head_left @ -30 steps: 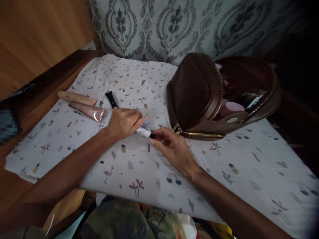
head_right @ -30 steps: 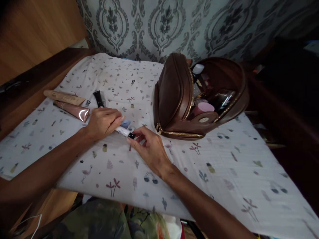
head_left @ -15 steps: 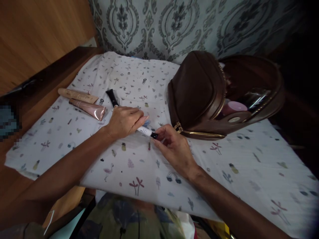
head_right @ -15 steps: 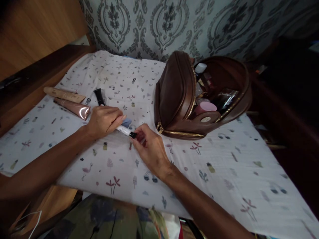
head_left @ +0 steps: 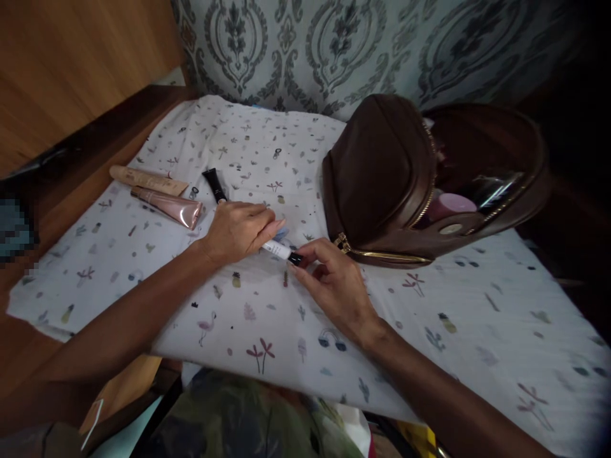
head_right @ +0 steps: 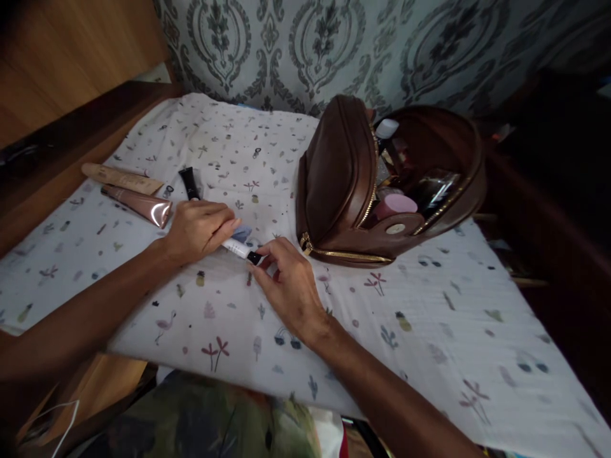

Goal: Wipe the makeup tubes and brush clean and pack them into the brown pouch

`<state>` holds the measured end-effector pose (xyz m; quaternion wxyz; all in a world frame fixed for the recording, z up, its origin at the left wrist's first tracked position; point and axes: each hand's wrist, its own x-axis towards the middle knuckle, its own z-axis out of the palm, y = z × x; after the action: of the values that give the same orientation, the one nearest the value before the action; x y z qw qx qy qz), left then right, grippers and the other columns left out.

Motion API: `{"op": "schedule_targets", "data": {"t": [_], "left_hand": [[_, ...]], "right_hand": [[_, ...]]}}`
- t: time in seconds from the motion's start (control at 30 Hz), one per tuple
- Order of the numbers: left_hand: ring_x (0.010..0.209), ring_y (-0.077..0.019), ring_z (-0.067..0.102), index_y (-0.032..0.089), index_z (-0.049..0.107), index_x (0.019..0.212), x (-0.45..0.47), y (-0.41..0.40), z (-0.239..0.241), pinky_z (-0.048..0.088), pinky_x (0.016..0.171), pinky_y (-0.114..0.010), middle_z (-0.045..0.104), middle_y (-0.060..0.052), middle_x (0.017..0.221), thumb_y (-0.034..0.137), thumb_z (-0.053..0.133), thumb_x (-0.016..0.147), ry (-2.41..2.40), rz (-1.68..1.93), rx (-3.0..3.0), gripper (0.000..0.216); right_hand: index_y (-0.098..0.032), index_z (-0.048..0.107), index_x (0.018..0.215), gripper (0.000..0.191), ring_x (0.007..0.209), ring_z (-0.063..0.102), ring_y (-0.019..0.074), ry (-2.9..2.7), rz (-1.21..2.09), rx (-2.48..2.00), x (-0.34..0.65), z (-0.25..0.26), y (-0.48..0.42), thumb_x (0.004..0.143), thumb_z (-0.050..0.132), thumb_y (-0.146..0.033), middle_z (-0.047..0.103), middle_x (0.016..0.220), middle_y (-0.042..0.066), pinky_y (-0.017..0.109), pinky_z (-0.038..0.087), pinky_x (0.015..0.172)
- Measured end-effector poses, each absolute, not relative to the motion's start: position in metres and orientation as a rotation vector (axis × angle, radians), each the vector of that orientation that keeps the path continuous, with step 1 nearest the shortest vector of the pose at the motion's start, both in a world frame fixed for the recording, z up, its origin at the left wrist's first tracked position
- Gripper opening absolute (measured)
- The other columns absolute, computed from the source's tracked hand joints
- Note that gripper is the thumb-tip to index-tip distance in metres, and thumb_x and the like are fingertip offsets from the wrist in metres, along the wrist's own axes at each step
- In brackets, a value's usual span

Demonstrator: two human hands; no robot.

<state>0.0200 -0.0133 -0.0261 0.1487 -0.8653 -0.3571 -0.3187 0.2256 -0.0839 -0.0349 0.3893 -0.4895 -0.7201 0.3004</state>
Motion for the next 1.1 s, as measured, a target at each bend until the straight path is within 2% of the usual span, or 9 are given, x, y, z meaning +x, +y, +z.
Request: {"op": "schedule_targets", "data": {"t": [0.07,0.23,0.3,0.4,0.5,0.6,0.8,0.97,1.1], "left_hand": [[0.051,-0.013,0.055,0.018,0.063,0.067,0.02,-0.013,-0.025,0.034,0.05,-0.029,0.063,-0.001,0.058,0.039,0.037,0.104,-1.031,-0.912,-2.492,0.05],[0.051,-0.0125,0.055,0.018,0.062,0.067,0.02,-0.014,-0.024,0.036,0.051,-0.029,0.063,-0.001,0.057,0.036,0.037,0.104,-0.993,-0.929,-2.504,0.048],[0.051,-0.0125,0.055,0.018,0.062,0.067,0.021,-0.015,-0.024,0.036,0.051,-0.029,0.063,-0.001,0.057,0.037,0.037,0.104,-0.992,-0.935,-2.504,0.049],[0.051,-0.013,0.055,0.019,0.062,0.067,0.02,-0.014,-0.025,0.035,0.05,-0.03,0.063,-0.001,0.057,0.039,0.035,0.104,-1.032,-0.939,-2.501,0.05],[0.052,-0.0128,0.055,0.019,0.062,0.067,0.02,-0.014,-0.025,0.035,0.051,-0.029,0.063,-0.001,0.058,0.04,0.035,0.104,-1.049,-0.928,-2.505,0.051],[0.051,-0.0123,0.055,0.019,0.062,0.067,0.021,-0.014,-0.024,0.036,0.051,-0.029,0.063,-0.001,0.057,0.039,0.036,0.104,-1.024,-0.925,-2.51,0.05],[0.049,-0.0123,0.054,0.018,0.061,0.065,0.023,-0.018,-0.021,0.037,0.05,-0.028,0.061,0.0,0.055,0.036,0.039,0.103,-0.916,-0.912,-2.518,0.048],[0.05,-0.012,0.055,0.019,0.061,0.065,0.022,-0.017,-0.021,0.036,0.05,-0.028,0.061,0.0,0.055,0.037,0.035,0.104,-1.012,-0.911,-2.531,0.051],[0.049,-0.0122,0.054,0.019,0.059,0.064,0.022,-0.017,-0.023,0.034,0.049,-0.029,0.062,0.0,0.055,0.038,0.036,0.104,-1.034,-0.935,-2.55,0.051]], "right_hand": [[-0.021,0.061,0.088,0.008,0.07,0.058,0.0147,-1.855,0.757,-1.242,0.225,-0.034,-0.084,0.088,0.062,-0.029,0.061,0.081,0.002,0.026,0.044,0.058],[-0.02,0.06,0.071,0.052,0.061,0.053,0.0143,-1.915,0.815,-1.227,0.227,-0.028,-0.086,0.105,0.029,-0.046,0.056,0.072,0.003,0.031,0.043,0.062],[-0.021,0.059,0.072,0.058,0.059,0.053,0.0146,-1.878,0.816,-1.282,0.228,-0.026,-0.087,0.105,0.024,-0.052,0.055,0.068,0.002,0.031,0.043,0.062],[-0.022,0.058,0.083,0.044,0.06,0.053,0.0148,-1.855,0.792,-1.312,0.228,-0.027,-0.087,0.097,0.043,-0.061,0.059,0.071,0.001,0.03,0.043,0.06],[-0.022,0.057,0.097,0.034,0.064,0.055,0.0144,-1.85,0.811,-1.283,0.226,-0.031,-0.087,0.086,0.066,-0.053,0.062,0.08,0.001,0.028,0.044,0.057],[-0.021,0.058,0.09,0.019,0.068,0.055,0.0145,-1.898,0.756,-1.232,0.225,-0.032,-0.087,0.093,0.059,-0.04,0.061,0.08,0.002,0.027,0.044,0.059],[-0.021,0.051,0.071,0.045,0.066,0.054,0.0156,-1.965,0.728,-1.192,0.228,-0.027,-0.085,0.106,0.031,-0.039,0.055,0.072,0.003,0.031,0.044,0.067],[-0.022,0.058,0.091,0.031,0.069,0.059,0.0162,-1.928,0.722,-1.273,0.227,-0.032,-0.085,0.093,0.058,-0.053,0.064,0.082,0.003,0.028,0.045,0.061],[-0.022,0.06,0.091,0.015,0.067,0.058,0.0153,-1.958,0.634,-1.232,0.227,-0.036,-0.087,0.094,0.059,-0.037,0.064,0.081,0.002,0.027,0.044,0.059]]}}
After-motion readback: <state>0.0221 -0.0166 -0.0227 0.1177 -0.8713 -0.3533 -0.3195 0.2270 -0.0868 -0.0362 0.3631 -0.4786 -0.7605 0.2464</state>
